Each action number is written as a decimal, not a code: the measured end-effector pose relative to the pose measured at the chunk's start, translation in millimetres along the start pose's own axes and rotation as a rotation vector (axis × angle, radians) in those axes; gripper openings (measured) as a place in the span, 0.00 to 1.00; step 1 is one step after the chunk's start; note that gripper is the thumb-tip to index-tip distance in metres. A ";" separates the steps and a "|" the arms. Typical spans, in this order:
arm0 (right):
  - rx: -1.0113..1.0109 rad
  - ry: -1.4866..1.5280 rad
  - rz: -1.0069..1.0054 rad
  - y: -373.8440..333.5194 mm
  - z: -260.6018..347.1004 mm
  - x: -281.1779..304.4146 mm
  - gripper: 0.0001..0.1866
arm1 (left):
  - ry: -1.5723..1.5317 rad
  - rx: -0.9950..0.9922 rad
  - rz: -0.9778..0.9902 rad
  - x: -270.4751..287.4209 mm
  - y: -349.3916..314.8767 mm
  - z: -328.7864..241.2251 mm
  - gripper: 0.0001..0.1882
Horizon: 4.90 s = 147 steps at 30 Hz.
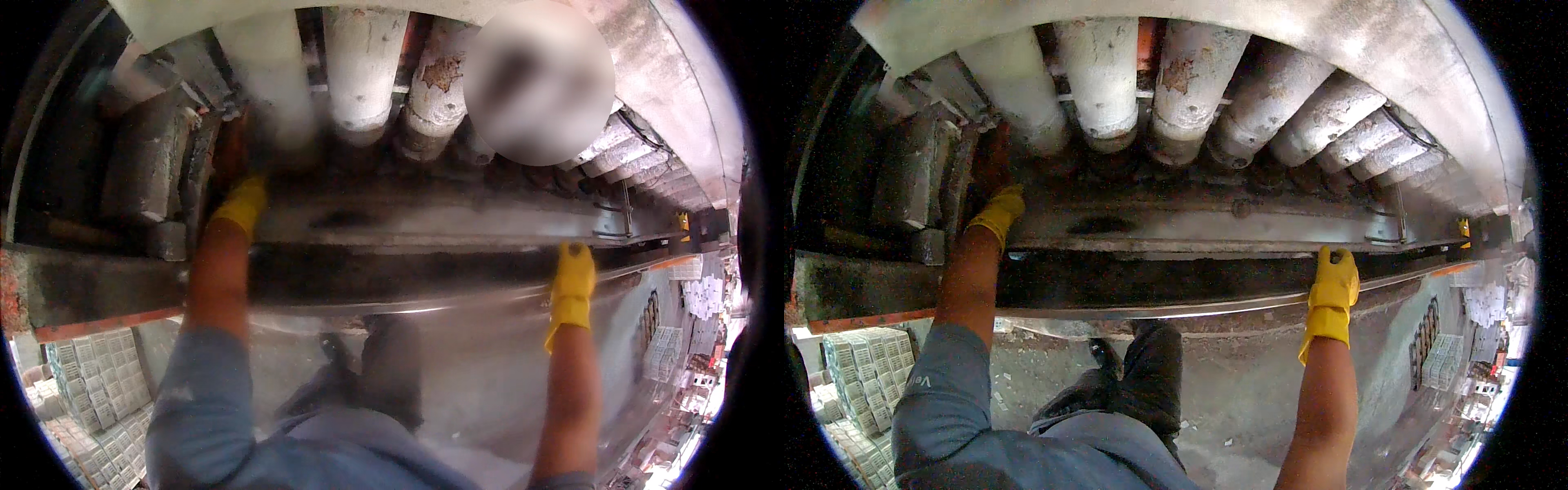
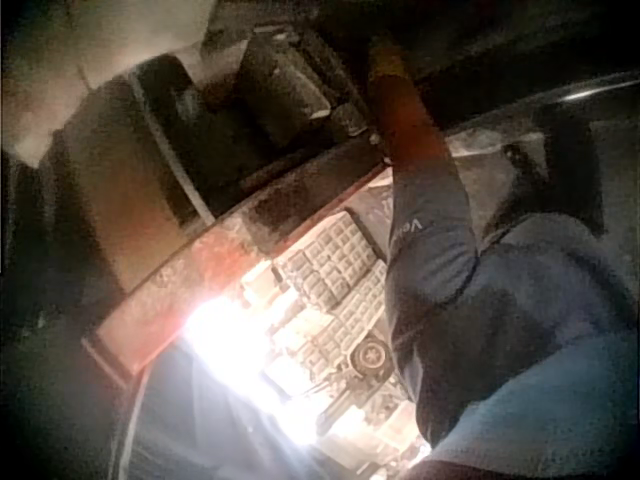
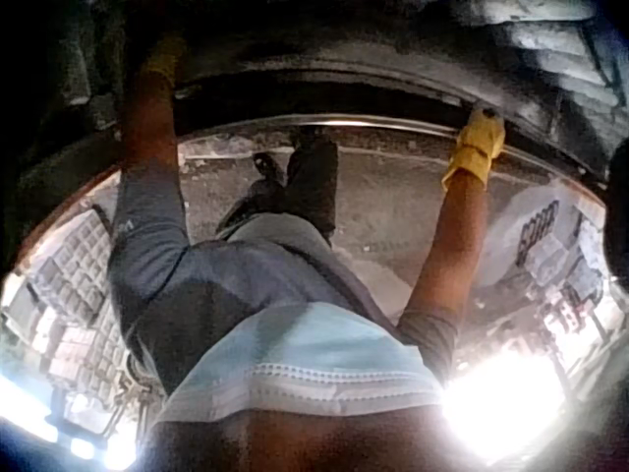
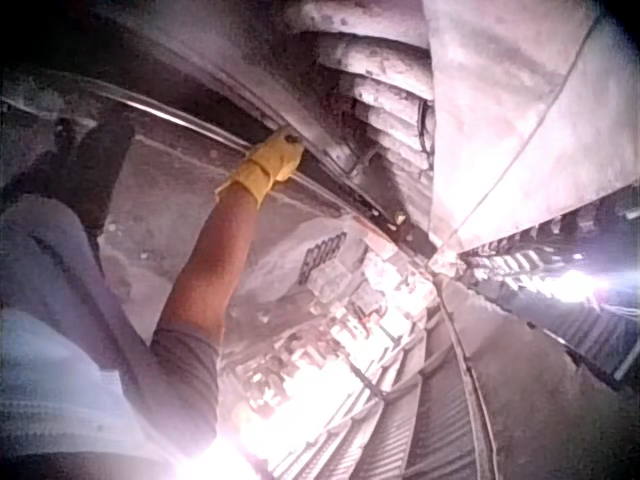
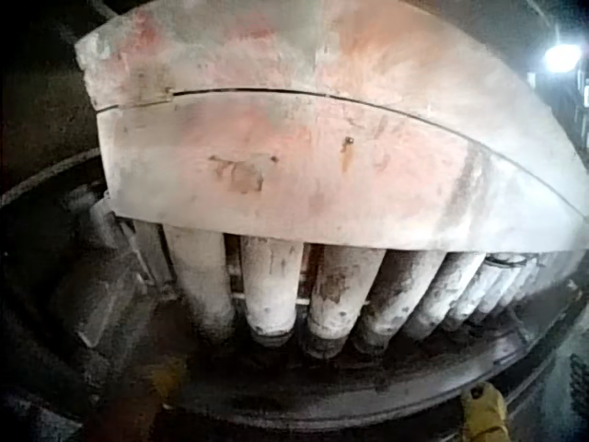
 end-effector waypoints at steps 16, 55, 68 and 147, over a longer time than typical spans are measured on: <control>0.118 -0.029 -0.040 -39.8 -60.3 7.4 0.30 | 0.002 -0.039 -0.085 -47.9 -49.6 2.6 0.43; 0.072 -0.016 -0.010 -98.6 -142.2 31.1 0.27 | 0.036 -0.242 -0.168 -119.0 -125.3 -5.2 0.38; 0.055 -0.028 -0.013 -108.6 -165.8 36.6 0.27 | -0.065 -0.151 -0.042 -119.8 -162.0 -13.4 0.46; -0.032 -0.025 0.004 18.5 20.3 -5.4 0.31 | -0.124 -0.548 -0.315 80.9 -192.7 -18.7 0.27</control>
Point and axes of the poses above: each hand's wrist, its own y-axis towards the middle knuckle, its own x-axis out of the back of the hand, z = x × y, the point moved 5 cm from there along y, towards the middle knuckle, and after that the axes turned 5 degrees about -z, right-handed, at the moved point
